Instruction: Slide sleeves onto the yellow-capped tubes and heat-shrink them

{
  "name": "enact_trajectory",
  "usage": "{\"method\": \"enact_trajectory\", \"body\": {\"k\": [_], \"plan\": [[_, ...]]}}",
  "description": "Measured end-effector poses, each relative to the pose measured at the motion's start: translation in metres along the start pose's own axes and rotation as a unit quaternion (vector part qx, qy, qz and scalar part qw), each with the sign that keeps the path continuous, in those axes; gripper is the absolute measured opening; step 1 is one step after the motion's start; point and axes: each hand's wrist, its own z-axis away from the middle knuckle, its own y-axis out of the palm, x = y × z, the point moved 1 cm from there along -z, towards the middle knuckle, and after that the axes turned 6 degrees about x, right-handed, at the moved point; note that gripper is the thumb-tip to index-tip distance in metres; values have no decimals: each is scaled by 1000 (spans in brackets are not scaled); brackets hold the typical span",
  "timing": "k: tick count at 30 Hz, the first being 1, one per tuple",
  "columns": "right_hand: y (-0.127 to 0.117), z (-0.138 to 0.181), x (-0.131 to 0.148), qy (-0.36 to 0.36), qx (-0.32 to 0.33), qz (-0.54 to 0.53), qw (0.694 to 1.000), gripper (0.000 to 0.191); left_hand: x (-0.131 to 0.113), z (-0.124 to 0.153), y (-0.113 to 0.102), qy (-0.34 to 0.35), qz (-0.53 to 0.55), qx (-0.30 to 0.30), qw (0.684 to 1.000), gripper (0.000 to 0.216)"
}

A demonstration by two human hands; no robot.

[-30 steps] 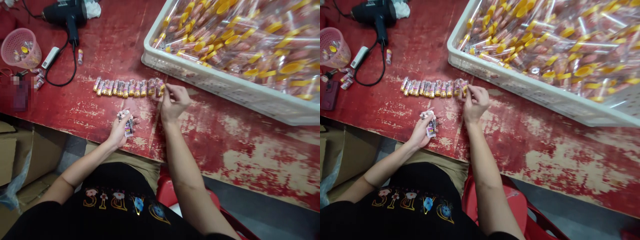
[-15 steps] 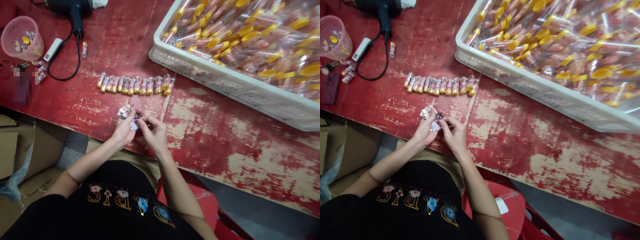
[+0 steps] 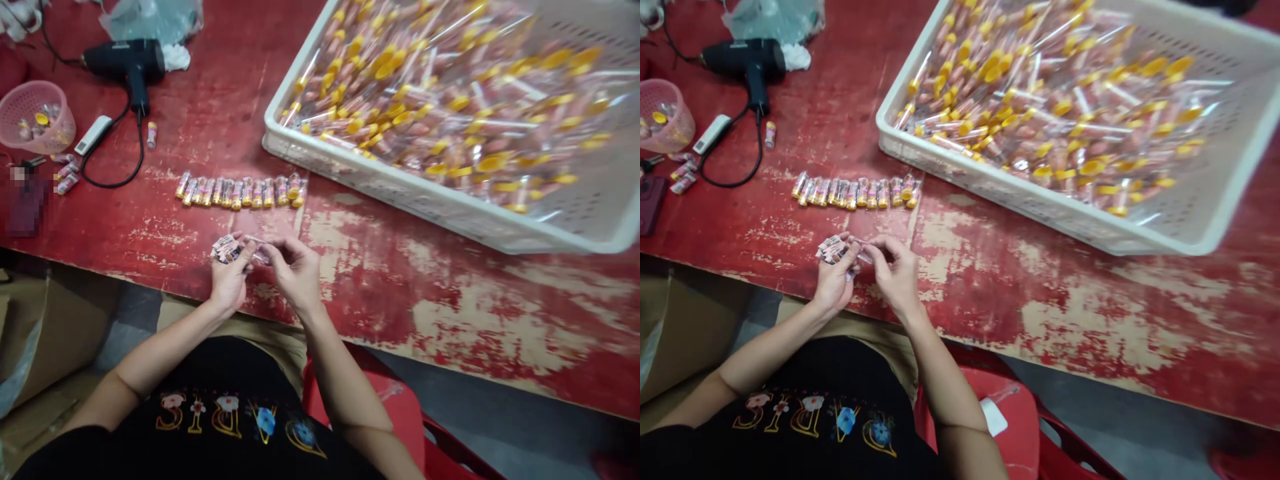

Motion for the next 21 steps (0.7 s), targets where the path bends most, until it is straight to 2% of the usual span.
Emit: {"method": "enact_trajectory", "body": {"k": [1, 3, 4, 5, 6, 7, 9, 11, 12, 14, 15, 16, 17, 18, 21], "plan": [[-8, -12, 1, -14, 12, 15, 1000, 22, -2, -3, 3, 8, -1, -6, 1000, 54], [-37, -54, 4, -55, -6, 106, 993, 25, -8, -8, 10, 12, -11, -11, 1000, 52], [-58, -82, 7, -86, -64, 175, 979, 23, -11, -10, 13, 11, -17, -13, 1000, 52], [-82, -113, 10, -106, -140, 262, 949, 16, -14, -11, 15, 9, -22, -16, 1000, 53], [-106, -146, 12, -96, -170, 289, 937, 12, -17, -12, 17, 3, -25, -20, 999, 53], [-128, -178, 14, -82, -176, 302, 933, 12, -20, -12, 19, -5, -23, -25, 999, 53], [-161, -230, 18, -59, -147, 312, 937, 3, -24, -11, 19, -26, -11, -36, 999, 52], [-173, -251, 21, -48, -105, 306, 945, 15, -28, -9, 17, -40, 8, -43, 998, 51], [-171, -248, 23, -48, -89, 303, 948, 18, -29, -9, 15, -43, 17, -46, 998, 51], [-154, -216, 27, -68, -71, 257, 961, 23, -32, -9, 12, -40, 25, -54, 997, 50], [-142, -189, 29, -84, -58, 227, 969, 24, -34, -10, 10, -37, 25, -58, 997, 48], [-128, -158, 31, -121, -57, 121, 984, 32, -35, -11, 9, -34, 24, -61, 997, 47], [-113, -126, 32, -134, -21, 38, 990, 34, -35, -12, 8, -33, 23, -62, 997, 45], [-98, -94, 32, -148, -11, -19, 989, 28, -36, -12, 7, -32, 23, -62, 997, 44], [-59, -24, 26, -144, -31, -105, 984, 29, -34, -12, 9, -40, 20, -52, 998, 44]]}}
